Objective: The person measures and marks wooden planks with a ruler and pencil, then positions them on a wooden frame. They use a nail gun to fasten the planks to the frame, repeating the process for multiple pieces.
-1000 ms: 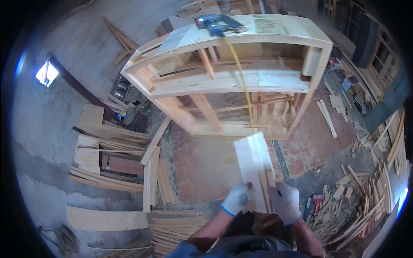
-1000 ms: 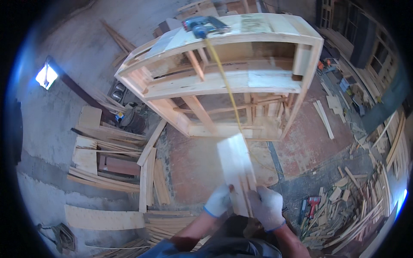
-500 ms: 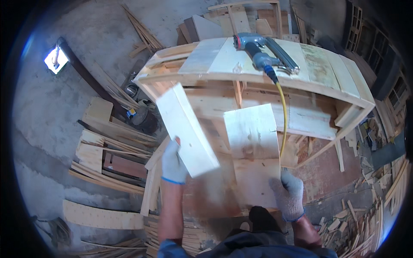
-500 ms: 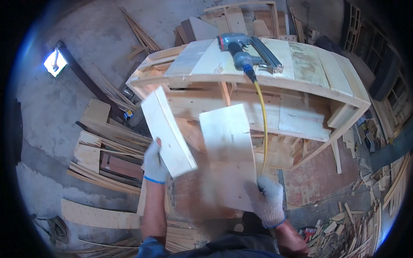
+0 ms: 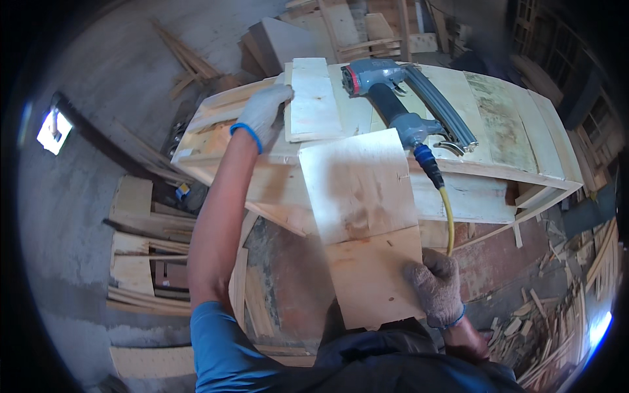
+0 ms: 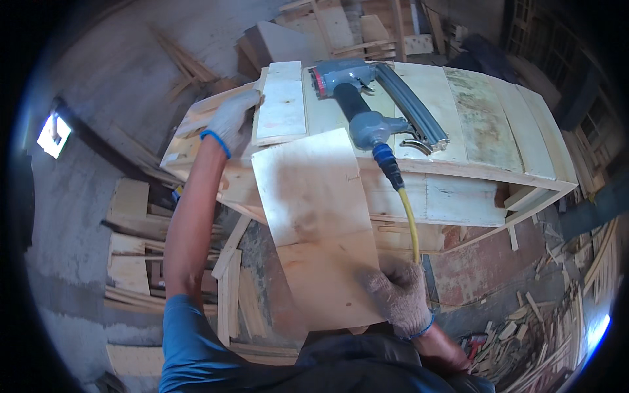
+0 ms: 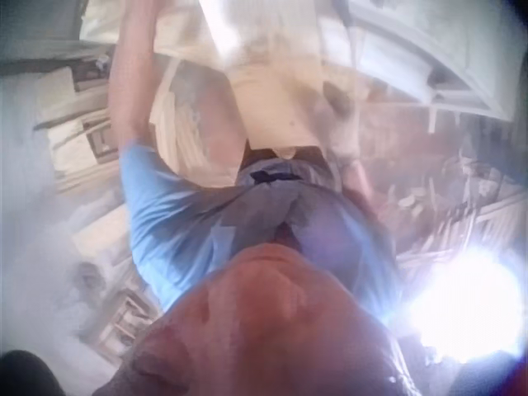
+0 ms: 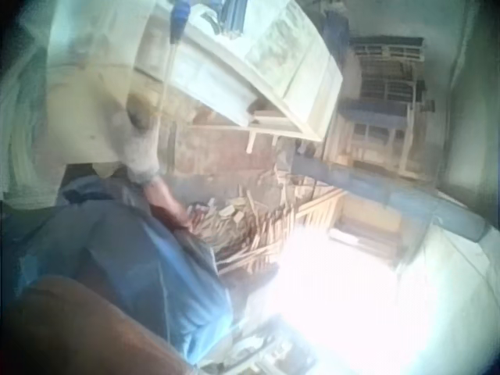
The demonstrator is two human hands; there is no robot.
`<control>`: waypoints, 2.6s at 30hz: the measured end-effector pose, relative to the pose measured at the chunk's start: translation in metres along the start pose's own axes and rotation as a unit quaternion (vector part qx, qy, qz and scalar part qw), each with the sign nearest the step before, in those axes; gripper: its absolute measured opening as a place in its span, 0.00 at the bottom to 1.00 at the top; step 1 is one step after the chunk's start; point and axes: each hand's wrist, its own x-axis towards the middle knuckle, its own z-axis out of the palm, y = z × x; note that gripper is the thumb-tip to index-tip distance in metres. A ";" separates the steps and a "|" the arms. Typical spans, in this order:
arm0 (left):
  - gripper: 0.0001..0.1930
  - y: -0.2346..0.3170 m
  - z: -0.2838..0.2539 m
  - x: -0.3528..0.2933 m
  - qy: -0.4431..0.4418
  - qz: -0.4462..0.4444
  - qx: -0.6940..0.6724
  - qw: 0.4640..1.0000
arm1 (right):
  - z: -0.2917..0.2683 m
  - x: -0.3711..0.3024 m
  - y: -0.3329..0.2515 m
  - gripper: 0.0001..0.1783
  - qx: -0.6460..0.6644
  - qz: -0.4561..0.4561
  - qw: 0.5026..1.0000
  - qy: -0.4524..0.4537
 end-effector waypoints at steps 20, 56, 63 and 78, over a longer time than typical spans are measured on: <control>0.18 0.071 -0.193 0.038 -0.249 -0.059 0.065 0.965 | 0.264 0.158 0.005 0.21 0.140 -0.020 0.979 0.146; 0.20 0.069 -0.210 0.217 -0.356 0.329 0.511 0.710 | 0.421 0.221 0.023 0.25 -0.159 -0.139 0.916 0.340; 0.19 0.054 -0.240 0.243 -0.514 0.205 0.333 0.764 | 0.432 0.225 0.023 0.20 -0.148 -0.109 0.898 0.400; 0.23 0.057 -0.251 0.234 -0.479 0.198 0.382 0.765 | 0.449 0.234 0.012 0.16 -0.050 -0.059 0.912 0.403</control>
